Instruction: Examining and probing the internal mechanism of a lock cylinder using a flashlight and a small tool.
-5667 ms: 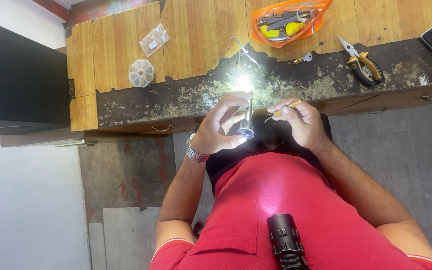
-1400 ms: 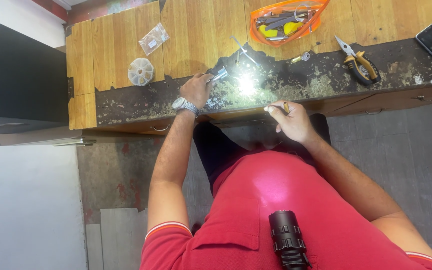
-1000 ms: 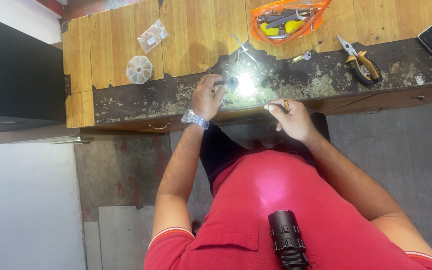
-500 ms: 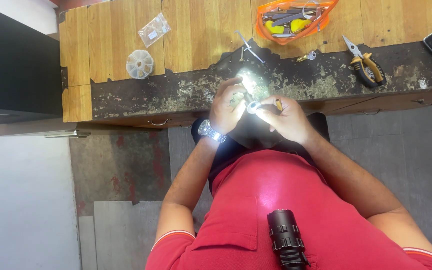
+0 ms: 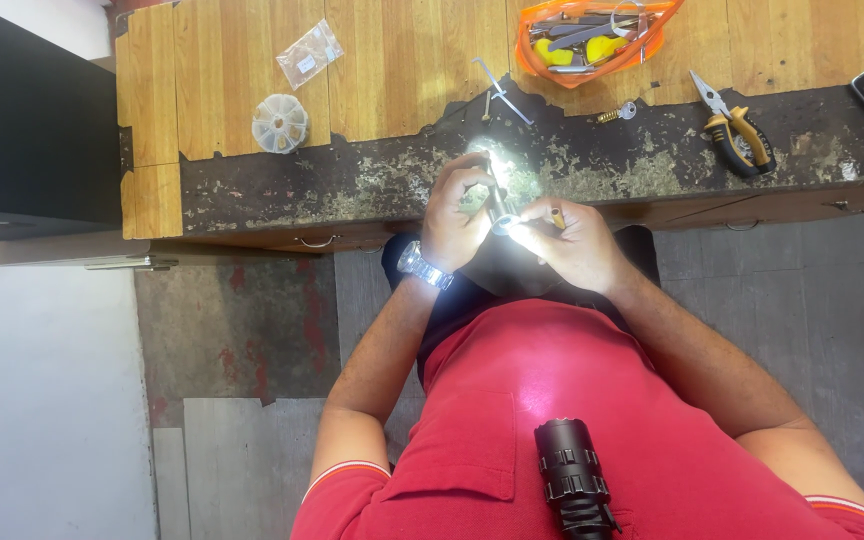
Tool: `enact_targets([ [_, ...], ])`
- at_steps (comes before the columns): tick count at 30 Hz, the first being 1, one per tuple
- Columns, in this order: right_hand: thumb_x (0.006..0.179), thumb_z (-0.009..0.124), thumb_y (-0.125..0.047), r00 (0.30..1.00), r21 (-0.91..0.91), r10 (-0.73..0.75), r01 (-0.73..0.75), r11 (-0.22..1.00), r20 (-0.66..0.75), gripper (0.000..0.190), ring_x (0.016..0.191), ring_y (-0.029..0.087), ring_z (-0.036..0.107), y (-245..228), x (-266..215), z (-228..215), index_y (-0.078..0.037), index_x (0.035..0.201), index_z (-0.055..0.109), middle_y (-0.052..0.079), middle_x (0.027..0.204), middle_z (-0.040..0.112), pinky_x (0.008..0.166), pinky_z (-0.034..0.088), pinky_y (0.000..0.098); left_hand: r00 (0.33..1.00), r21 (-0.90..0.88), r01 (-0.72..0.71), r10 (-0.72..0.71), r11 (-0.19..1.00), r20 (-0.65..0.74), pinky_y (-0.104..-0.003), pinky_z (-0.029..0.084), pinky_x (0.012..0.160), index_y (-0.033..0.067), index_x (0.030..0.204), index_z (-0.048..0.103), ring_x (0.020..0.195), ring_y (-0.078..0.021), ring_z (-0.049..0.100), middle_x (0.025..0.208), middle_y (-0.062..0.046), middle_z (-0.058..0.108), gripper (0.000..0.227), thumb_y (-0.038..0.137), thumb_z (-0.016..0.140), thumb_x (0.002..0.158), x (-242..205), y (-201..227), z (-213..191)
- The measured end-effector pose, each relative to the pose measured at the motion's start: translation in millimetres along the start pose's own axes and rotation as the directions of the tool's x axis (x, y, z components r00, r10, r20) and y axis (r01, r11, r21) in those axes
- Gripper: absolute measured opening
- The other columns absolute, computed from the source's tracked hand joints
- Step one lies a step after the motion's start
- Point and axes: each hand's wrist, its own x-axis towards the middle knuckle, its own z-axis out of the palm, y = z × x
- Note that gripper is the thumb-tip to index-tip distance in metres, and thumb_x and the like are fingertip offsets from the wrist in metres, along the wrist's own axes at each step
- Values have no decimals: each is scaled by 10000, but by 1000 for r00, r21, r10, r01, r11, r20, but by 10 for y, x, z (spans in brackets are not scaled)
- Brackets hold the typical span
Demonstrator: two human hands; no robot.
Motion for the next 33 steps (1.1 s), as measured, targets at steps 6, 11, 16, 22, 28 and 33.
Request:
enact_targets([
  [6, 930, 767, -133, 999, -14, -41, 42, 999, 5, 109, 558, 177, 697, 36, 18, -12, -88, 1028, 760, 133, 677, 709, 567, 547, 314, 1000, -1, 24, -24, 1000, -6, -387, 571, 1011, 185, 1044, 626, 1180, -248, 663, 1301, -53, 602, 291, 26, 799, 873, 3, 82, -16],
  [11, 948, 750, -124, 997, -34, -72, 73, 997, 36, 97, 568, 184, 703, 83, 19, -35, -97, 1041, 757, 124, 661, 702, 574, 543, 320, 998, -64, 56, -59, 996, -37, -396, 577, 1018, 172, 1065, 613, 1209, -265, 657, 1391, -78, 542, 303, -22, 771, 895, 12, 196, -20],
  [16, 944, 761, -128, 995, -15, -94, 95, 995, 35, 98, 581, 178, 703, 85, 6, -80, -99, 1038, 758, 135, 691, 720, 587, 539, 333, 966, -328, 258, -244, 909, 84, -555, 486, 1111, 176, 1305, 524, 1299, -441, 549, 1558, -219, 324, 516, -126, 659, 909, 4, 312, 9],
  [22, 941, 752, -165, 1000, 16, 1, -2, 1000, 23, 120, 539, 168, 697, 49, -31, -43, -74, 1018, 743, 167, 804, 765, 549, 547, 312, 835, -186, 519, -449, 834, 319, -452, 393, 1215, 159, 1612, 249, 1442, -417, 405, 1658, -199, 176, 900, -65, 578, 804, -119, 487, -180],
  [28, 912, 772, -150, 995, 20, 36, -38, 999, 91, 152, 530, 175, 688, 238, 6, 50, -54, 1028, 757, 165, 783, 759, 514, 552, 302, 885, 136, 371, -394, 919, 249, -489, 529, 1096, 89, 1606, 258, 1234, -459, 610, 1496, -279, 315, 1017, 147, 823, 763, -456, 355, -98],
  [33, 898, 758, -118, 987, -4, 79, -80, 997, 141, 156, 524, 189, 691, 543, 17, 131, -52, 1038, 778, 158, 801, 769, 479, 555, 303, 943, 185, 280, -306, 942, 132, -374, 597, 846, 224, 1485, 529, 957, -253, 690, 1095, -84, 623, 785, 255, 837, 764, -670, 127, 39],
])
